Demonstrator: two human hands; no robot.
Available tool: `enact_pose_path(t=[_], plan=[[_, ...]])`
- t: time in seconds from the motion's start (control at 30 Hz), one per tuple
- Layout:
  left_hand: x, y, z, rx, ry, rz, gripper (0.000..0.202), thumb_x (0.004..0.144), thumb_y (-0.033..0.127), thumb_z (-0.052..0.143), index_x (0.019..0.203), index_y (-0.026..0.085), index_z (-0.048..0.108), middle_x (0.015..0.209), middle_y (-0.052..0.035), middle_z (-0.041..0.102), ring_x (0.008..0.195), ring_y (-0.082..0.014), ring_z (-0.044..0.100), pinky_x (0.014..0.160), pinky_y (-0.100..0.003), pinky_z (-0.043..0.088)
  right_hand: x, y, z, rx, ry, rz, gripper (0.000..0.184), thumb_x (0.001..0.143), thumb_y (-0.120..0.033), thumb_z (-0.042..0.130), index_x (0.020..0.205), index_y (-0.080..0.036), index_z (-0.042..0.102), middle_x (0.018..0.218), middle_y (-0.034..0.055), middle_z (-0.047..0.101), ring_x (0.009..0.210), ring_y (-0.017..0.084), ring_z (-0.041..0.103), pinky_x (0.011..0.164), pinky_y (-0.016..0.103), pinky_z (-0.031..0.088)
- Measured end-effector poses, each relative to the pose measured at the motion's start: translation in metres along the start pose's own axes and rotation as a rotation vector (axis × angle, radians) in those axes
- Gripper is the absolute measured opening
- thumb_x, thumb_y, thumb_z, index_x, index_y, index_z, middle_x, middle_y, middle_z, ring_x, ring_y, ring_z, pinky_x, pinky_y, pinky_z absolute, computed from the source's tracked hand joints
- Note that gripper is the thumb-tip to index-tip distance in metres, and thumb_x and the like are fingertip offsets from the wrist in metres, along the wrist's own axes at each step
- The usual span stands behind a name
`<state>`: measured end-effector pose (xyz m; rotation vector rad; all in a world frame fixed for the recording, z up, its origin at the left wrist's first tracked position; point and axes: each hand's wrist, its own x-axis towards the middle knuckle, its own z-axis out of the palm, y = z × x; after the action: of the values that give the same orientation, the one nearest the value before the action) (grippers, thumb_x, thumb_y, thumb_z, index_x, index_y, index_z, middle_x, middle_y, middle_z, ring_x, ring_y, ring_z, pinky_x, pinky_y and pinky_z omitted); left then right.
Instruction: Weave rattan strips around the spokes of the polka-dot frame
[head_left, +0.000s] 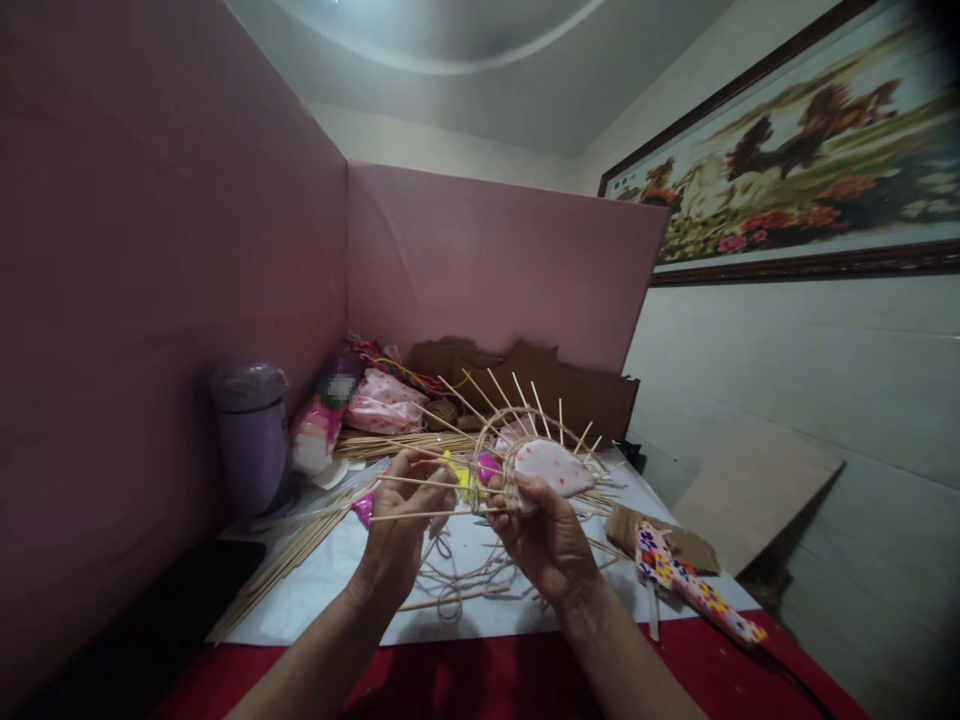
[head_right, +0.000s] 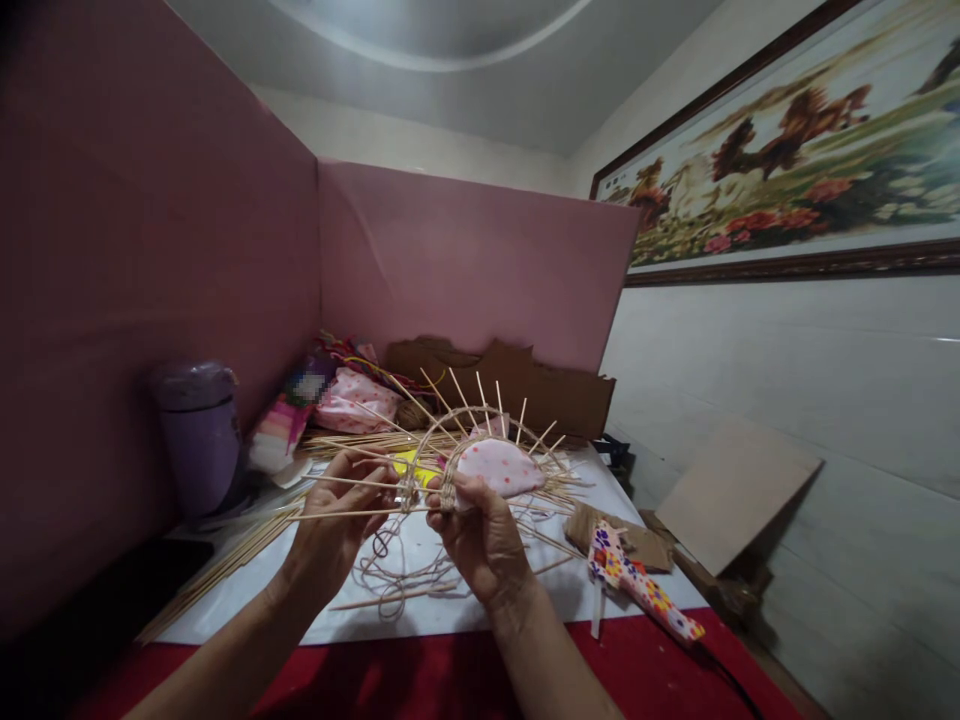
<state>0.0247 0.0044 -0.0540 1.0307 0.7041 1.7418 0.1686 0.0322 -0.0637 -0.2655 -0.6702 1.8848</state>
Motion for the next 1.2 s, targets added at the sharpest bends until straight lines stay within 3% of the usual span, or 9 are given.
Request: enact_pose_path(t=[0.1, 0.33, 0.8, 1.07, 1.2], plan=[[0.0011, -0.0008, -0.0008, 0.025, 0.005, -0.023, 0.023, 0.072, 0.028, 0.066, 0.091, 0.017, 0.063, 0.067, 0.0006, 0.059, 0.054, -0.006, 0.049, 0.048, -0.017, 0.034, 0.0003, 0.0001, -0.0014, -0.019, 0.001, 0.014, 0.012, 0.066, -0.013, 0.065, 0.077, -0.013, 0.061, 0.069, 0.0046, 0.068, 0.056, 0.01, 0.061, 0.047, 0.017, 0.048], [0.0031, -0.0043, -0.0028, 0.062, -0.009, -0.029, 0.015, 0.065, 0.026, 0.073, 0.073, 0.015, 0.067, 0.058, 0.002, 0.057, 0.05, -0.0043, 0.043, 0.047, -0.017, 0.031, 0.0002, -0.0005, -0.0027, -0.043, -0.032, 0.029, 0.01, 0.067, -0.013, 0.062, 0.077, -0.012, 0.061, 0.07, 0.0051, 0.068, 0.055, 0.01, 0.061, 0.047, 0.017, 0.048], [0.0043, -0.0052, -0.0064, 0.159, -0.006, 0.0, 0.014, 0.064, 0.025, 0.072, 0.07, 0.015, 0.065, 0.051, 0.0042, 0.053, 0.042, -0.0031, 0.033, 0.04, -0.017, 0.024, -0.0024, -0.0001, -0.0014, -0.081, -0.063, 0.069, 0.015, 0.066, -0.014, 0.062, 0.08, -0.009, 0.064, 0.069, 0.0054, 0.068, 0.056, 0.01, 0.061, 0.047, 0.016, 0.047], [0.002, -0.0065, -0.0014, 0.088, -0.012, 0.02, 0.012, 0.066, 0.022, 0.07, 0.073, 0.018, 0.062, 0.061, 0.0028, 0.059, 0.053, -0.0063, 0.047, 0.048, -0.018, 0.033, -0.0014, -0.0004, -0.0029, -0.046, -0.062, 0.049, 0.008, 0.07, -0.013, 0.059, 0.078, -0.012, 0.062, 0.071, 0.0044, 0.067, 0.058, 0.01, 0.06, 0.05, 0.017, 0.049], [-0.0016, -0.0047, 0.0, 0.028, -0.045, -0.031, 0.011, 0.066, 0.019, 0.069, 0.075, 0.018, 0.062, 0.064, 0.0025, 0.058, 0.053, -0.006, 0.046, 0.049, -0.018, 0.032, -0.0009, -0.0018, -0.0023, 0.002, -0.038, 0.072, 0.009, 0.068, -0.013, 0.061, 0.077, -0.012, 0.061, 0.07, 0.0047, 0.067, 0.056, 0.01, 0.06, 0.046, 0.015, 0.048]])
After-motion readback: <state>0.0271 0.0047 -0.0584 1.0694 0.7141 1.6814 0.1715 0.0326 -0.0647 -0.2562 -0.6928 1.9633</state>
